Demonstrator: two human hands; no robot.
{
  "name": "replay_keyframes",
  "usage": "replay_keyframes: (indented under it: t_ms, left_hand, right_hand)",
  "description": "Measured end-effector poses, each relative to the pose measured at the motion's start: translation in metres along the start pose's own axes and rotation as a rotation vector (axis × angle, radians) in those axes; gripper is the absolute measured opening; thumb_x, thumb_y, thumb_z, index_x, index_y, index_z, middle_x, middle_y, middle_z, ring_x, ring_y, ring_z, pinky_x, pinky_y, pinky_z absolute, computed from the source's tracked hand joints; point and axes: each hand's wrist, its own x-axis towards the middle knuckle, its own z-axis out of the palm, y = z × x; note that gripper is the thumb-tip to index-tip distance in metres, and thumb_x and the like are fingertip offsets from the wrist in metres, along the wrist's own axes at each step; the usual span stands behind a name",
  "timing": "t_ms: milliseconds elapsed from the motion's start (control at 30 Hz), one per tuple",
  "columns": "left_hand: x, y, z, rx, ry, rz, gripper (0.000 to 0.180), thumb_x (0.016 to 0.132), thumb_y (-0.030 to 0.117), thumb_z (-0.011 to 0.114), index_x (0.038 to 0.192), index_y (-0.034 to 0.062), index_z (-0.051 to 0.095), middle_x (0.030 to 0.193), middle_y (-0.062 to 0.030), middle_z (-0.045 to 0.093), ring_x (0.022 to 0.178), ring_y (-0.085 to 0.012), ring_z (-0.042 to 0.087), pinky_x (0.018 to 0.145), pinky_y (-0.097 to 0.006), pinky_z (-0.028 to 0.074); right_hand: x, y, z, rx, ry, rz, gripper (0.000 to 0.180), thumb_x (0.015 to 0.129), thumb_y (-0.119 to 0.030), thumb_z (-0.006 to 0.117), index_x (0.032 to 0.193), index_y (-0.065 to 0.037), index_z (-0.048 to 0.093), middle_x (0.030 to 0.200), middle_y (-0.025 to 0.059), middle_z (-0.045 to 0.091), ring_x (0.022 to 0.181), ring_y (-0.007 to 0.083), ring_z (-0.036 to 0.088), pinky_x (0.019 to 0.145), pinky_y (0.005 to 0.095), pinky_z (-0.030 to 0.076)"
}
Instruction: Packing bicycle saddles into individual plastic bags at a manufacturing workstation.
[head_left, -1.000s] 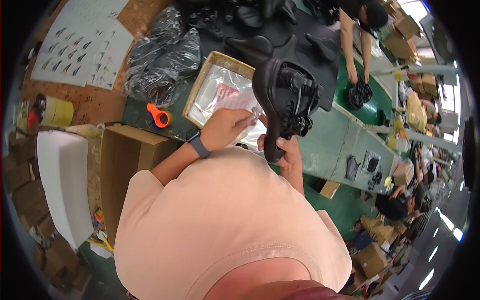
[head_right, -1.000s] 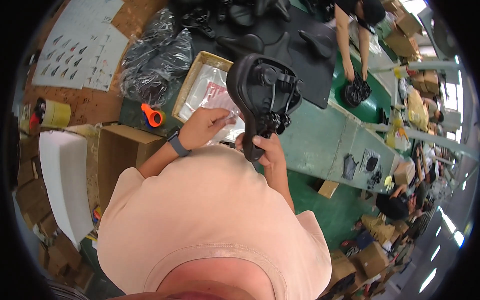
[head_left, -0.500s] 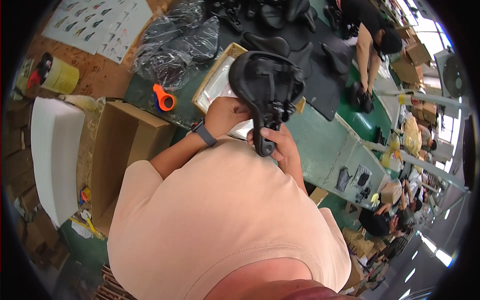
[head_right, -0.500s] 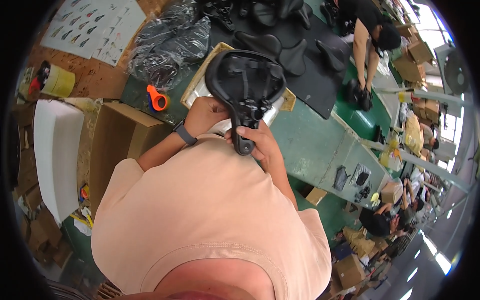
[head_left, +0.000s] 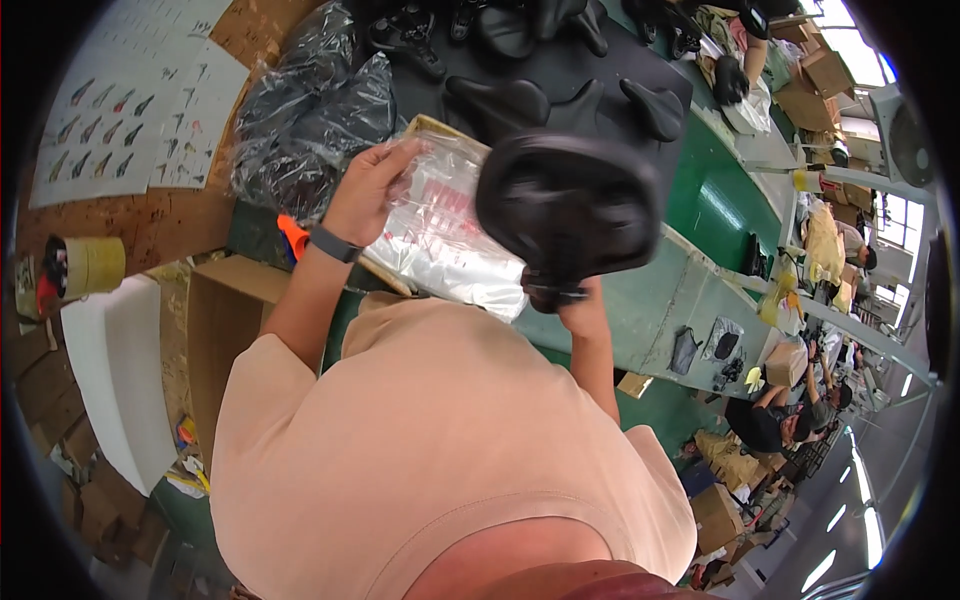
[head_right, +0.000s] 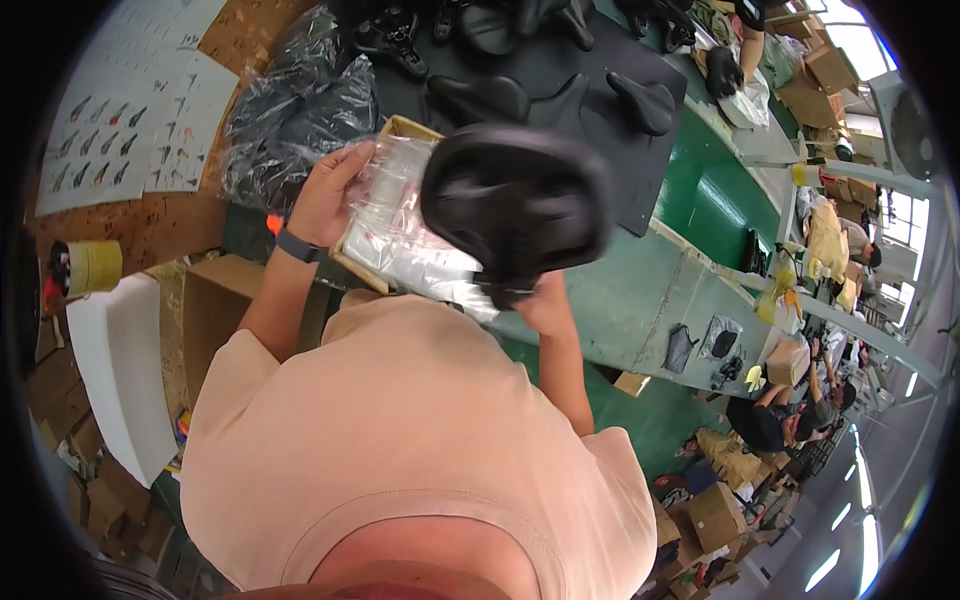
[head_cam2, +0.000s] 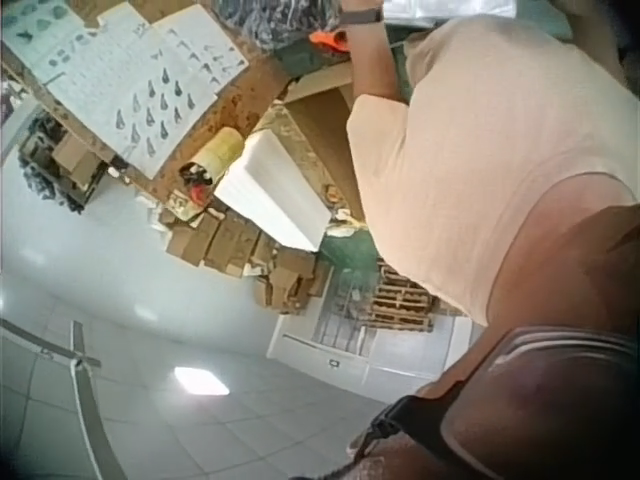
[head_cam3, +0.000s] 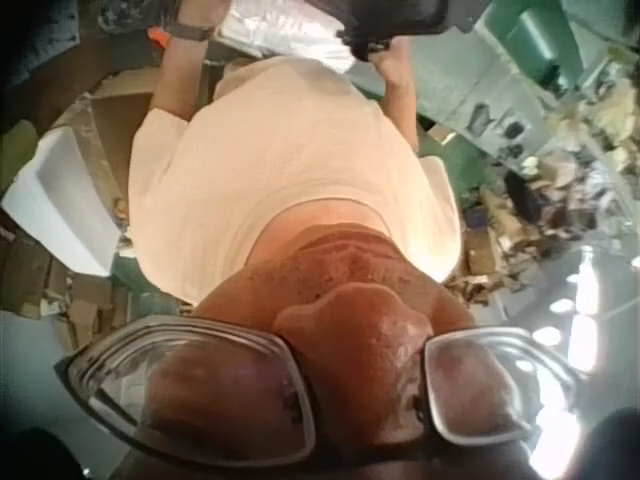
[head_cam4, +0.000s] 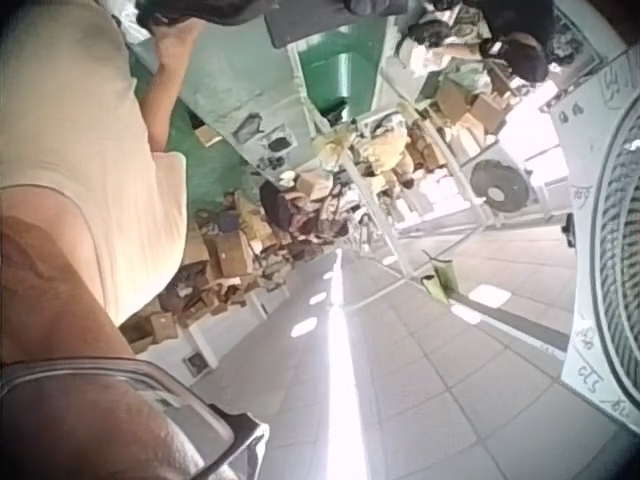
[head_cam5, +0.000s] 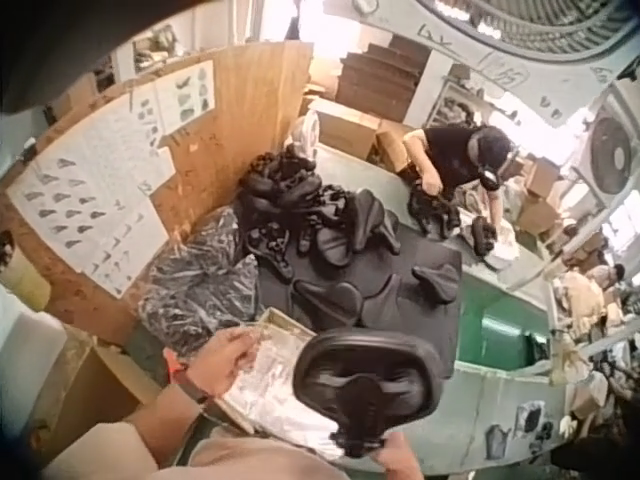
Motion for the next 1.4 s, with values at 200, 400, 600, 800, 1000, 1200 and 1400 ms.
replay_keyframes:
  t_ms: [200,400,600,800,1000,1200,1400]
  left_hand:
    - [0.034,0.039,0.108,1.199,-0.622,1.214,0.022,0.085,0.008,0.076,0.106,0.0095,0.083,0.086,-0.0087,0.07,0.075,-0.0258,0.066,0.065,-0.036,0.052]
    - [0.05,0.107,0.032,1.042,0.661,1.013,0.02,0.108,0.004,0.061,0.113,0.001,0.08,0.103,-0.0051,0.075,0.086,-0.0122,0.064,0.074,-0.029,0.05]
    - [0.08,0.014,0.041,1.01,0.744,1.001,0.053,0.104,0.019,0.071,0.151,-0.0009,0.054,0.15,-0.0147,0.06,0.138,-0.0276,0.057,0.113,-0.043,0.047]
    - [0.117,-0.139,0.041,1.388,-0.268,0.598,0.017,0.098,0.018,0.073,0.111,0.008,0.076,0.102,-0.0135,0.077,0.095,-0.0361,0.073,0.082,-0.046,0.059]
    - [0.123,-0.292,0.033,1.685,-0.762,0.516,0.022,0.095,0.029,0.077,0.096,0.0075,0.072,0.091,-0.0137,0.073,0.089,-0.0361,0.073,0.079,-0.048,0.06]
    - [0.109,-0.363,0.032,1.861,-0.578,0.445,0.025,0.095,0.033,0.077,0.101,0.0084,0.075,0.1,-0.0136,0.075,0.095,-0.0344,0.075,0.082,-0.049,0.062]
    - [0.104,-0.396,0.014,1.813,-0.415,0.471,0.032,0.095,0.036,0.077,0.105,0.0063,0.073,0.108,-0.0158,0.073,0.101,-0.0382,0.071,0.084,-0.05,0.059]
  right_hand:
    - [0.112,0.036,0.008,-0.471,0.061,-0.033,0.113,0.084,-0.003,0.089,0.174,-0.012,0.021,0.125,0.0155,0.072,0.104,0.03,0.077,0.087,0.0419,0.063]
    - [0.278,0.073,-0.128,0.026,0.132,0.101,0.076,0.098,-0.027,0.079,0.159,-0.002,0.042,0.111,0.0204,0.074,0.092,0.0281,0.077,0.08,0.0375,0.063]
    - [0.396,0.256,-0.275,-0.638,0.885,0.358,0.122,0.077,-0.053,0.093,0.163,0.008,0.031,0.15,0.0334,0.056,0.139,0.0469,0.058,0.116,0.0491,0.048]
    - [0.337,0.187,-0.228,-0.922,0.59,0.288,0.091,0.074,-0.063,0.091,0.127,0.005,0.062,0.111,0.0343,0.075,0.109,0.0514,0.073,0.094,0.0549,0.058]
    - [0.089,0.16,-0.193,-0.686,1.0,0.103,0.057,0.075,-0.038,0.097,0.115,-0.006,0.072,0.105,0.0168,0.081,0.098,0.0342,0.079,0.089,0.045,0.061]
    - [-0.172,0.17,-0.092,-0.752,1.148,0.574,0.051,0.086,-0.032,0.088,0.125,-0.001,0.077,0.114,0.0261,0.079,0.103,0.0397,0.078,0.093,0.0459,0.059]
    - [-0.329,0.185,0.015,-0.864,1.149,0.529,0.053,0.084,-0.016,0.09,0.133,-0.003,0.074,0.137,0.0264,0.069,0.12,0.0432,0.071,0.102,0.047,0.056]
